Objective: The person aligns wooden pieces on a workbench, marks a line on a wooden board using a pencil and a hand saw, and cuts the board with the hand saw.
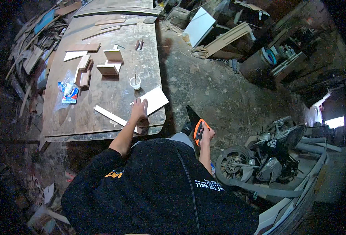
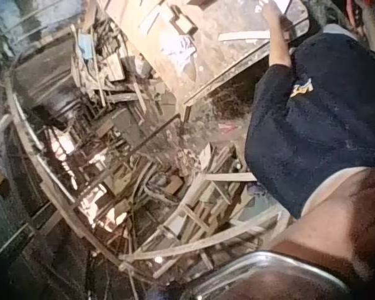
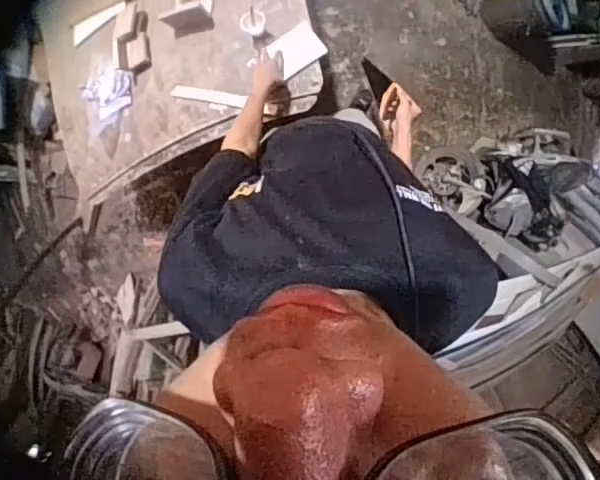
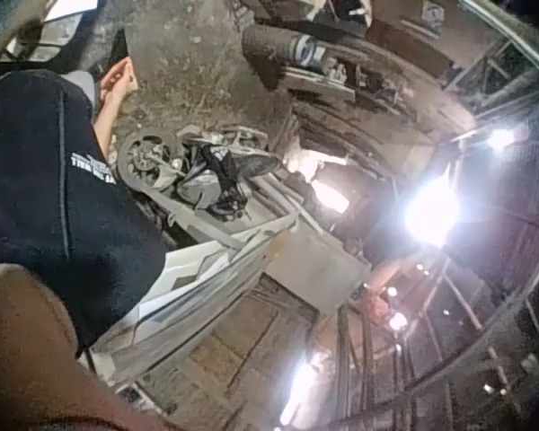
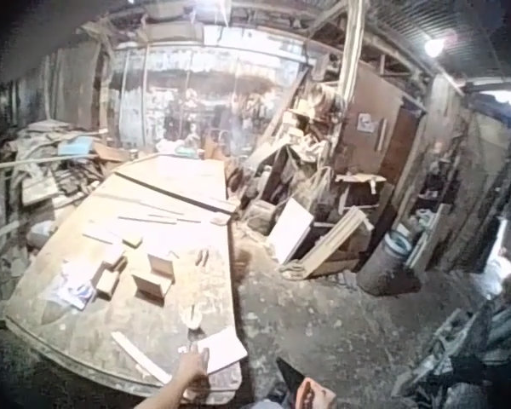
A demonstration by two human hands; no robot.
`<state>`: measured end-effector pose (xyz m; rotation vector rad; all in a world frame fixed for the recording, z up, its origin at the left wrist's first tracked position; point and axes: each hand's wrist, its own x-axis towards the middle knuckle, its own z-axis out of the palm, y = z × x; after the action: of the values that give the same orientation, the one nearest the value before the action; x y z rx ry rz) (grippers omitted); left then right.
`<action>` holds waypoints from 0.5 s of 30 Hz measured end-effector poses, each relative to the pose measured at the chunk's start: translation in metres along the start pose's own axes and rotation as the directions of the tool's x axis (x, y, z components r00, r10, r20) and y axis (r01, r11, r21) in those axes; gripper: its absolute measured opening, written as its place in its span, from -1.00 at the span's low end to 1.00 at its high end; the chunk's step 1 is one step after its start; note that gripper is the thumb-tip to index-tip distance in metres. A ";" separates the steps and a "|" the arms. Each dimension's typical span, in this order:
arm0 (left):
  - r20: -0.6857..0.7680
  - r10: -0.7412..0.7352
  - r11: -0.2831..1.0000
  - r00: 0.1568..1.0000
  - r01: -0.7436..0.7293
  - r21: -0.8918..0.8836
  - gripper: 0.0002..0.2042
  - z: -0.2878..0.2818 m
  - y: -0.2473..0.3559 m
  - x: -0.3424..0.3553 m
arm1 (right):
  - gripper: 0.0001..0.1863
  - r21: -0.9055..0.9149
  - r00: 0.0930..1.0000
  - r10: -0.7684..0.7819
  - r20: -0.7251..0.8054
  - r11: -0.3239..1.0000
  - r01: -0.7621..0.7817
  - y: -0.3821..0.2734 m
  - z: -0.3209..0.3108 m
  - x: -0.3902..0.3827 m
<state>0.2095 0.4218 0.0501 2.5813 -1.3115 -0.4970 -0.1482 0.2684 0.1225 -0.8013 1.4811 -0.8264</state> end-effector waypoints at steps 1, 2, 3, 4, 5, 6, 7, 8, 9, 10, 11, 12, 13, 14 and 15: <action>-0.011 0.062 0.998 0.998 -0.062 -0.005 -0.02 0.000 -0.008 0.002 | -0.74 0.023 1.000 0.006 -0.015 1.000 -0.006 0.001 -0.004 -0.005; -0.010 0.070 0.997 0.997 -0.070 -0.009 -0.02 0.004 -0.012 0.005 | -0.74 0.024 1.000 0.002 -0.023 1.000 -0.001 0.003 -0.009 -0.009; -0.042 0.167 0.985 0.985 -0.165 0.055 -0.03 0.008 -0.015 0.008 | -0.74 0.050 0.999 -0.005 -0.045 0.999 0.007 0.004 -0.013 -0.012; -0.070 0.263 0.960 0.962 -0.253 0.122 -0.04 0.011 -0.018 0.010 | -0.74 0.076 0.998 -0.012 -0.065 0.997 0.017 0.004 -0.017 -0.013; -0.090 0.255 0.965 0.963 -0.248 0.090 -0.03 0.025 -0.031 0.011 | -0.72 0.074 0.998 -0.005 -0.065 0.997 0.010 0.001 -0.011 -0.017; -0.095 0.269 0.961 0.959 -0.261 0.088 -0.03 0.026 -0.025 0.013 | -0.72 0.081 0.997 -0.014 -0.074 0.997 0.020 0.004 -0.015 -0.015; -0.074 0.272 0.958 0.960 -0.263 0.112 -0.03 0.027 -0.020 0.013 | -0.72 0.082 0.993 -0.020 -0.113 0.996 0.029 0.007 -0.019 -0.013; -0.053 0.266 0.957 0.962 -0.257 0.138 -0.02 0.027 -0.017 0.011 | -0.72 0.081 0.989 -0.023 -0.144 0.996 0.035 0.011 -0.022 -0.009; -0.045 0.255 0.960 0.966 -0.248 0.129 -0.03 0.033 -0.021 0.012 | -0.70 0.064 0.989 -0.039 -0.140 0.997 0.049 0.010 -0.021 -0.010; -0.087 0.254 0.960 0.963 -0.240 0.145 -0.04 0.040 -0.023 0.011 | -0.70 0.072 0.991 -0.046 -0.125 0.996 0.056 0.007 -0.020 -0.010; -0.122 0.249 0.963 0.961 -0.232 0.138 -0.04 0.047 -0.025 0.012 | -0.68 0.077 0.994 -0.036 -0.098 0.996 0.044 0.003 -0.018 -0.009; -0.158 0.237 0.967 0.959 -0.217 0.132 -0.05 0.053 -0.027 0.009 | -0.67 0.077 0.998 -0.025 -0.065 0.997 0.030 -0.001 -0.016 -0.008; -0.159 0.230 0.964 0.960 -0.203 0.170 -0.05 0.056 -0.033 0.009 | -0.63 0.043 0.999 -0.031 -0.044 0.999 0.033 -0.004 -0.010 -0.006; -0.161 0.241 0.962 0.957 -0.214 0.169 -0.05 0.047 -0.020 0.011 | -0.63 0.048 0.998 -0.038 -0.052 0.998 0.040 -0.004 -0.013 0.000; -0.066 0.224 0.970 0.972 -0.216 0.108 -0.07 0.028 0.000 0.007 | -0.62 0.057 0.998 -0.035 -0.049 0.998 0.037 -0.003 -0.017 0.005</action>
<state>0.2023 0.4156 0.0229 2.4617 -1.6080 -0.2951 -0.1650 0.2635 0.1236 -0.7716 1.4824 -0.9172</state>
